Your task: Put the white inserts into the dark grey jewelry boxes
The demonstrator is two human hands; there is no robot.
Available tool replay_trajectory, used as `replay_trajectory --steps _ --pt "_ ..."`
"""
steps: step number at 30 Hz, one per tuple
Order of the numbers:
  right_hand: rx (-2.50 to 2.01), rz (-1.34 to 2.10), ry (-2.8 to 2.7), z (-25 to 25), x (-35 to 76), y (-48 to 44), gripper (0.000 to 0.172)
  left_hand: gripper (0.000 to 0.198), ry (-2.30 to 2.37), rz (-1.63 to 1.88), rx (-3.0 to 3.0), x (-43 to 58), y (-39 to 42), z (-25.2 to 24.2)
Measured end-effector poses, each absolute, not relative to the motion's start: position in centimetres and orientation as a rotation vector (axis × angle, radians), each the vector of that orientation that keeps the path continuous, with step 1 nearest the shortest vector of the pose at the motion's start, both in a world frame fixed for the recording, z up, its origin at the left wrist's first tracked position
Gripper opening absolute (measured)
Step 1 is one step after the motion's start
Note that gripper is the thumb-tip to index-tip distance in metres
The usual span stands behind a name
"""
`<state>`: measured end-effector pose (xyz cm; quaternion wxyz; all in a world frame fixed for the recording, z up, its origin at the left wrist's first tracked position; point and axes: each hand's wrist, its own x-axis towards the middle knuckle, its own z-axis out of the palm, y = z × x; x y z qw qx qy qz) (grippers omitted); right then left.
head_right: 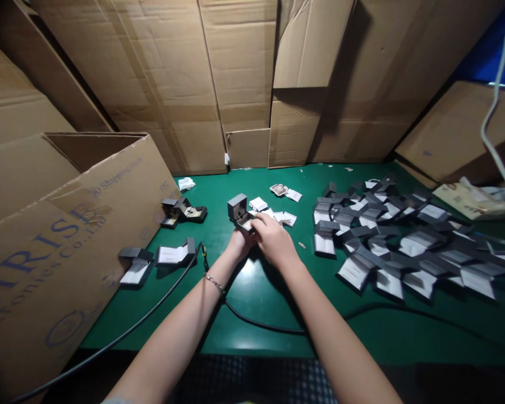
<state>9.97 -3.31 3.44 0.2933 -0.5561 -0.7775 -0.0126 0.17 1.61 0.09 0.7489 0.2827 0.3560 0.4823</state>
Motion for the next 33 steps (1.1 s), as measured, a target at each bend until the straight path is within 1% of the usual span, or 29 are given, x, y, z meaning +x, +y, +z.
replay_trajectory --steps 2,6,7,9,11,13,15,17,22,25,27,33 --pt "-1.616 -0.074 -2.079 3.5 10.7 -3.5 0.024 0.028 0.736 1.070 0.511 0.0 1.4 0.8" --pt "-1.823 -0.117 -2.154 4.4 10.4 -2.9 0.019 0.052 0.626 1.124 0.342 -0.6 1.2 2.2" --pt "-1.853 -0.102 -2.171 4.6 10.3 -2.7 0.019 0.055 0.621 1.141 0.329 -0.8 1.2 2.5" --pt "-1.861 -0.045 -2.195 4.8 10.0 -2.3 0.020 0.053 0.630 1.171 0.307 -0.9 1.3 2.8" --pt "-1.777 0.041 -2.196 4.7 10.0 -2.2 0.025 0.044 0.656 1.184 0.280 -1.0 1.5 2.6" --pt "-1.617 0.148 -2.173 4.4 10.3 -2.3 0.034 0.038 0.682 1.177 0.271 -1.1 1.8 2.2" --pt "-1.500 0.233 -2.124 4.0 10.9 -2.5 0.048 0.037 0.702 1.157 0.280 -1.2 2.0 1.7" --pt "-1.530 0.230 -2.050 3.8 11.8 -2.6 0.055 0.040 0.726 1.121 0.296 -1.4 2.2 1.3" --pt "-1.975 -0.055 -1.853 2.8 14.6 -2.1 0.040 0.050 0.747 1.045 0.369 -1.5 2.1 0.9" --pt "-2.153 -0.068 -1.847 1.9 15.7 -1.7 0.032 0.051 0.739 1.014 0.376 -1.3 2.0 1.0" --pt "-2.166 -0.045 -1.876 1.4 16.0 -1.5 0.027 0.049 0.737 1.003 0.383 -1.3 1.9 1.3" --pt "-2.070 -0.104 -1.839 1.0 16.2 -1.2 0.026 0.045 0.747 0.971 0.391 -1.2 1.5 1.8"
